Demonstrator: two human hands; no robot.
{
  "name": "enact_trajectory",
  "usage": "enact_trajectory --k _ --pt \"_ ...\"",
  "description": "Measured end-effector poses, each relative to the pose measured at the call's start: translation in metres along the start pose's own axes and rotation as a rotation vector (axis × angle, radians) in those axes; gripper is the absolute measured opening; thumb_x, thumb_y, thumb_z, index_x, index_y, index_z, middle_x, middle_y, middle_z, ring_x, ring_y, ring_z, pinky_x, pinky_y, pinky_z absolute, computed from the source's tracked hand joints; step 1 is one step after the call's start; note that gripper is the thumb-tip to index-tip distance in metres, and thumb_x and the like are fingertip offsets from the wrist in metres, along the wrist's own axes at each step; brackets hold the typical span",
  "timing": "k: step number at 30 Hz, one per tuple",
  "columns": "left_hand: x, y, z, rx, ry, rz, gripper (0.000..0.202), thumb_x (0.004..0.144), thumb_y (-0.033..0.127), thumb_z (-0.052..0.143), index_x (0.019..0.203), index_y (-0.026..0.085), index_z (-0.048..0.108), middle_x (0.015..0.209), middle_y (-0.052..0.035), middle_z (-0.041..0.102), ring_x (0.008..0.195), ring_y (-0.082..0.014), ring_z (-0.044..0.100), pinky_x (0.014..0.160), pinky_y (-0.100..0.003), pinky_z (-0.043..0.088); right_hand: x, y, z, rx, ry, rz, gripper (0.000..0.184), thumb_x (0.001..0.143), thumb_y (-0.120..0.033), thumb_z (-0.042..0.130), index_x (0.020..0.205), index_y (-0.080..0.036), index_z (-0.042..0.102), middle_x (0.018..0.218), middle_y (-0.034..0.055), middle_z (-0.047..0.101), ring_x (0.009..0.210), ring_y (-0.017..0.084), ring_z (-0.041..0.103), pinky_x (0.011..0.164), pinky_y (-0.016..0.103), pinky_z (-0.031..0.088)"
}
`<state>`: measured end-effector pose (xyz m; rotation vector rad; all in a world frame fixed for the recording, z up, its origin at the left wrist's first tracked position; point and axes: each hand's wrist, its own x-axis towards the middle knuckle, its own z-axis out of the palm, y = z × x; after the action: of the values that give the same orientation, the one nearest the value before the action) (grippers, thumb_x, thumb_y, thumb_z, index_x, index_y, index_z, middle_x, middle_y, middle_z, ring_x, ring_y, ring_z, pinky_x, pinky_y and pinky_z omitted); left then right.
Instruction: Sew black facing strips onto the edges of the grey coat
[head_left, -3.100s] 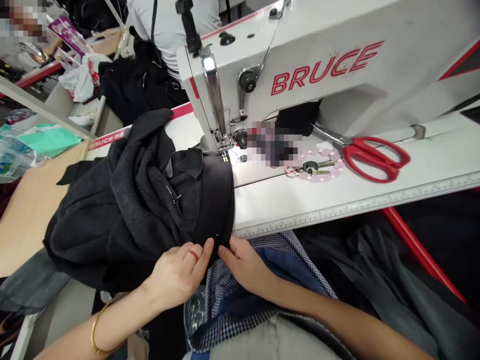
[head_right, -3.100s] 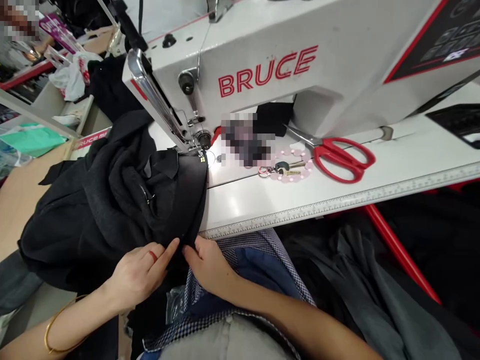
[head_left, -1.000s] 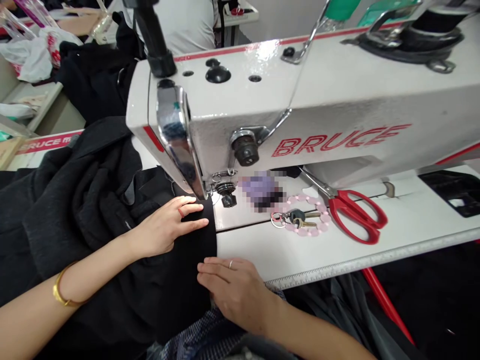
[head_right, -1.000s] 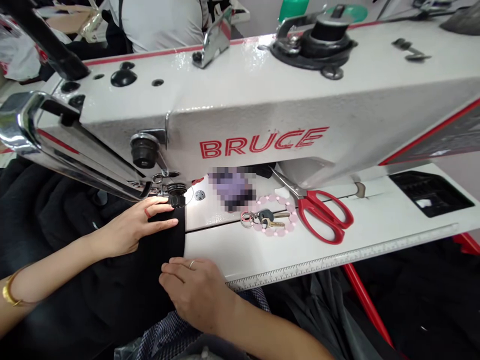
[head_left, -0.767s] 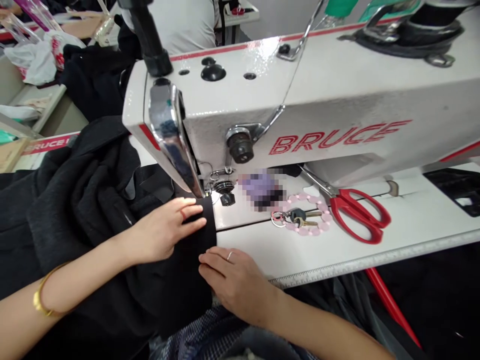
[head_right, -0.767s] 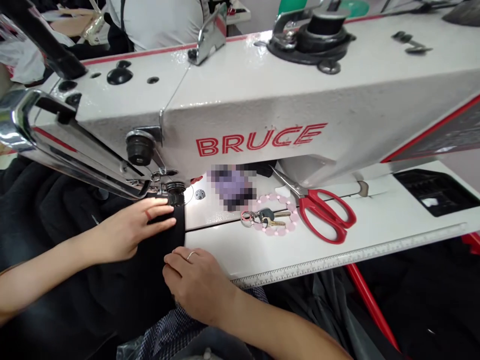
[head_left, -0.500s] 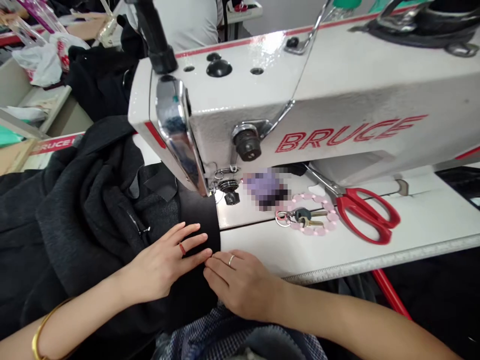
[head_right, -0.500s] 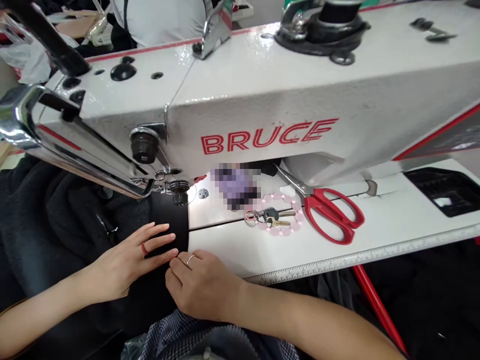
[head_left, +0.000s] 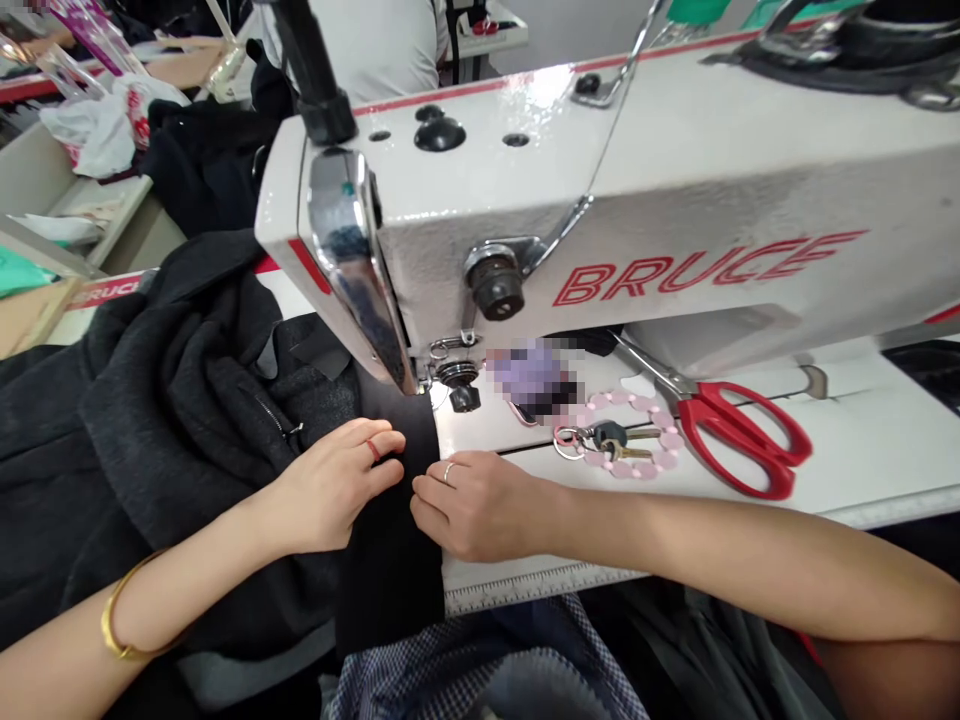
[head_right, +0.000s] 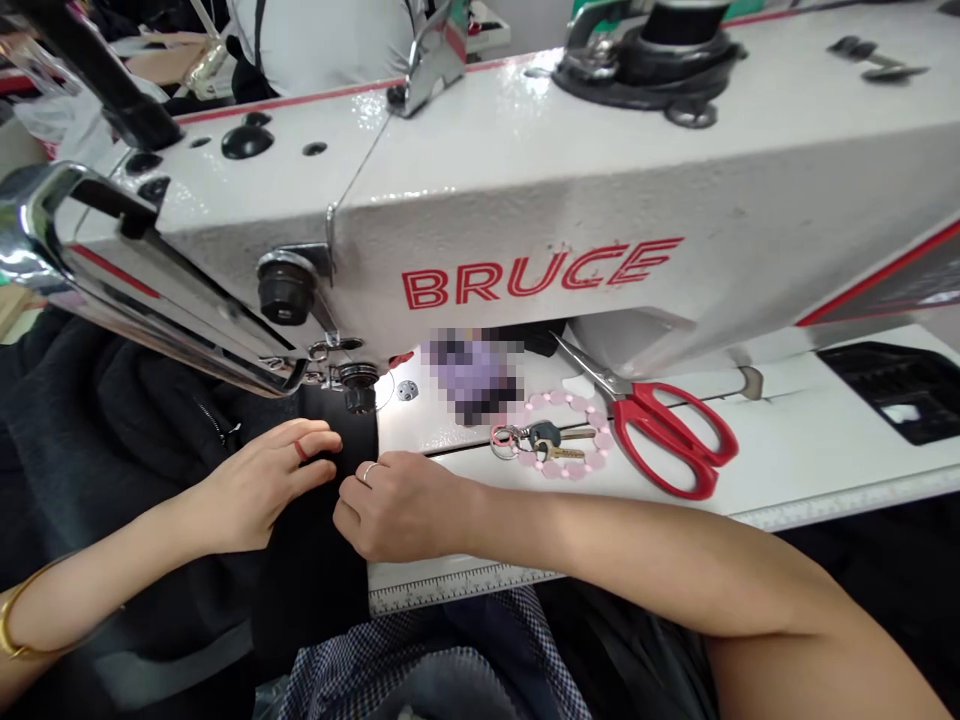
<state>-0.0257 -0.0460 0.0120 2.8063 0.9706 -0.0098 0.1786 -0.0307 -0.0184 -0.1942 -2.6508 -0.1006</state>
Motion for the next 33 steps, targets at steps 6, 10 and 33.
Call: enact_trajectory --k 6,10,33 --pt "-0.009 0.015 0.007 -0.037 0.013 0.049 0.016 0.074 0.029 0.047 0.071 0.015 0.055 0.063 -0.002 0.047 0.062 -0.0148 0.043 0.085 -0.039 0.042 -0.002 -0.001 0.002 -0.006 0.12 -0.067 0.016 0.083 -0.012 0.043 0.078 -0.012 0.059 0.068 0.0034 0.06 0.061 0.014 0.054 0.049 0.027 0.035" --pt "-0.018 0.019 0.016 0.008 0.121 0.035 0.034 0.078 0.033 0.043 0.102 0.011 0.053 0.082 -0.0076 0.054 0.079 -0.0185 0.05 0.089 -0.04 0.04 -0.004 -0.006 0.001 0.02 0.097 -0.003 0.017 0.082 -0.01 0.044 0.076 -0.01 0.059 0.067 0.0043 0.061 0.062 0.014 0.055 0.051 0.026 0.037" --pt "-0.023 0.011 0.023 -0.166 0.348 -0.043 0.044 0.09 0.021 0.032 0.133 0.016 0.028 0.113 -0.0121 0.051 0.108 -0.0202 0.046 0.089 -0.035 0.045 0.003 0.01 0.008 0.182 0.009 0.51 0.018 0.081 -0.03 0.048 0.083 -0.012 0.049 0.081 0.0077 0.054 0.071 0.02 0.047 0.061 0.031 0.038"
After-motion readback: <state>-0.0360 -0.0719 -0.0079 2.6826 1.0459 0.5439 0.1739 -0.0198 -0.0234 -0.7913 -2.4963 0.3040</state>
